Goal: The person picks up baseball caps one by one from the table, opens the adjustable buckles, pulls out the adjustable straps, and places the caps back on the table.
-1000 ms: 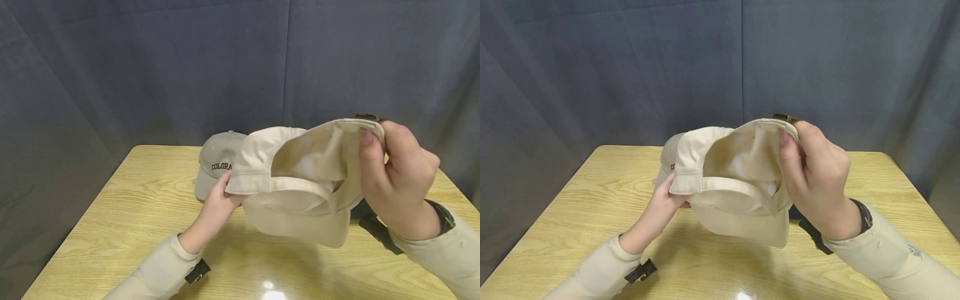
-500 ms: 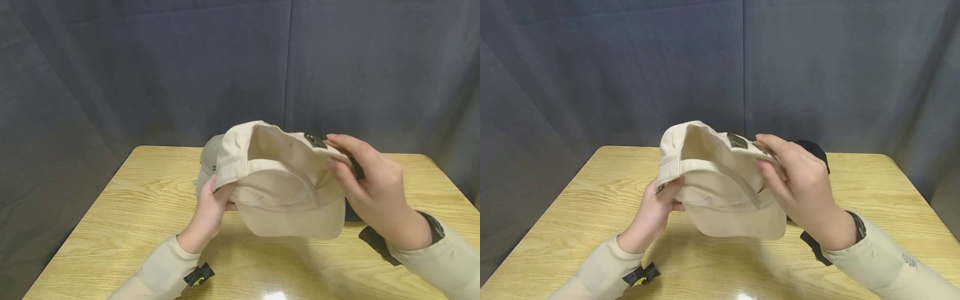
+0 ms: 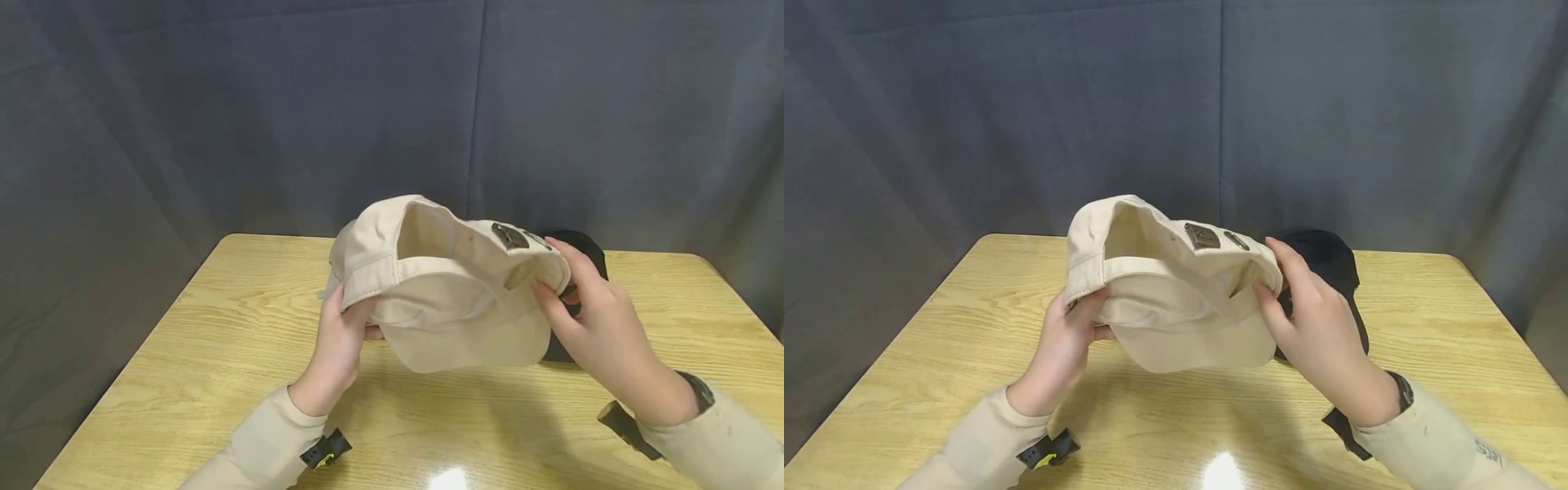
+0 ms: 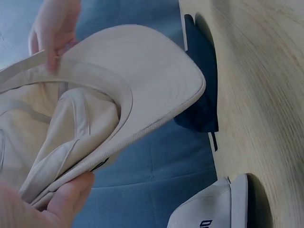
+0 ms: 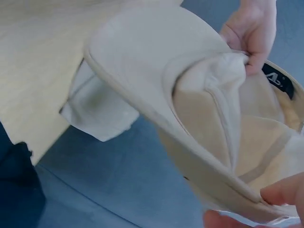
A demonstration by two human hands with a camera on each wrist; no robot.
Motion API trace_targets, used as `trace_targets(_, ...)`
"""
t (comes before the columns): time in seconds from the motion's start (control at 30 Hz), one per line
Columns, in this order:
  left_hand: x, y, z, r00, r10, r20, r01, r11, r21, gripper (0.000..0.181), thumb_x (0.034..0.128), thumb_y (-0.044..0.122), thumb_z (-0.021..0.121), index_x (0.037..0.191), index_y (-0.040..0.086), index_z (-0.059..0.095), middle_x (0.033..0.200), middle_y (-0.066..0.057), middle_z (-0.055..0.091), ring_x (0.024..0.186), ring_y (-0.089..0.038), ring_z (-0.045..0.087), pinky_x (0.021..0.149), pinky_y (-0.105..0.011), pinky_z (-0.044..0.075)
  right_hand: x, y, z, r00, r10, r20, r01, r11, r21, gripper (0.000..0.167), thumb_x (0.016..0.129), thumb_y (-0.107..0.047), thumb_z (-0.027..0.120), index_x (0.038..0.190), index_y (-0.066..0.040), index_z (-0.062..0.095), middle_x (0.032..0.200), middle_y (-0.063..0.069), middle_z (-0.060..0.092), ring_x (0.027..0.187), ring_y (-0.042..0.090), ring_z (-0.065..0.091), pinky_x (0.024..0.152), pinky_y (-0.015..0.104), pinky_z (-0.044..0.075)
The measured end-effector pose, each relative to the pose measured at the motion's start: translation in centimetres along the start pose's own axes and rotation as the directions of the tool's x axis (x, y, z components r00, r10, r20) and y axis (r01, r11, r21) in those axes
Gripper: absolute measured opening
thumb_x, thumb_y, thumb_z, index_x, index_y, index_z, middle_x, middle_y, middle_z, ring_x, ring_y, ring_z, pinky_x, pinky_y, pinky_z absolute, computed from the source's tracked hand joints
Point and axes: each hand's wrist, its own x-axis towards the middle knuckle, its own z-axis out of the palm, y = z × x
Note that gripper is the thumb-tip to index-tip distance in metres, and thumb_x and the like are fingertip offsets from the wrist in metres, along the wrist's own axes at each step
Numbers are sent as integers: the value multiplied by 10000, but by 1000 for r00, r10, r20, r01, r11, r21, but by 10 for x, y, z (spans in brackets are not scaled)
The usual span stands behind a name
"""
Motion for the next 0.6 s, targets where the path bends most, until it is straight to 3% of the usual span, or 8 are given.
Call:
trace_targets(0.13,0,1,0,1000,7,-18,-8,1000,-3,201,1007,69,464,1165,-44,513,897,-89,559,716,-157,619,596,-287,549,-8,6,4,999,35,40,-34,999,-13,354,798,66,713,1108,-39,579,603,-69,461,474,19,354,429,185,296)
trace_targets(0.23,0,3,0,1000,11,-26,-11,1000,3,199,1005,73,464,1165,-36,510,901,-97,555,700,-159,617,575,-279,542,-11,9,7,996,39,81,-39,999,2,243,822,69,699,984,-65,578,596,-104,405,487,14,309,425,205,267)
trace_targets(0.43,1,4,-1,1000,-4,-30,5,1000,16,219,993,41,492,1193,-46,513,928,-72,559,743,-136,617,619,-277,539,-13,10,12,987,81,135,-91,993,73,154,898,63,615,972,-62,563,545,-121,435,443,4,416,385,192,322)
trace_targets(0.6,-2,3,-2,999,-29,17,29,998,53,320,981,48,516,1286,-36,468,1036,-78,554,864,-132,605,744,-304,520,-13,12,16,985,114,126,-130,983,133,112,914,61,593,913,-47,564,504,-120,468,432,27,473,385,190,340)
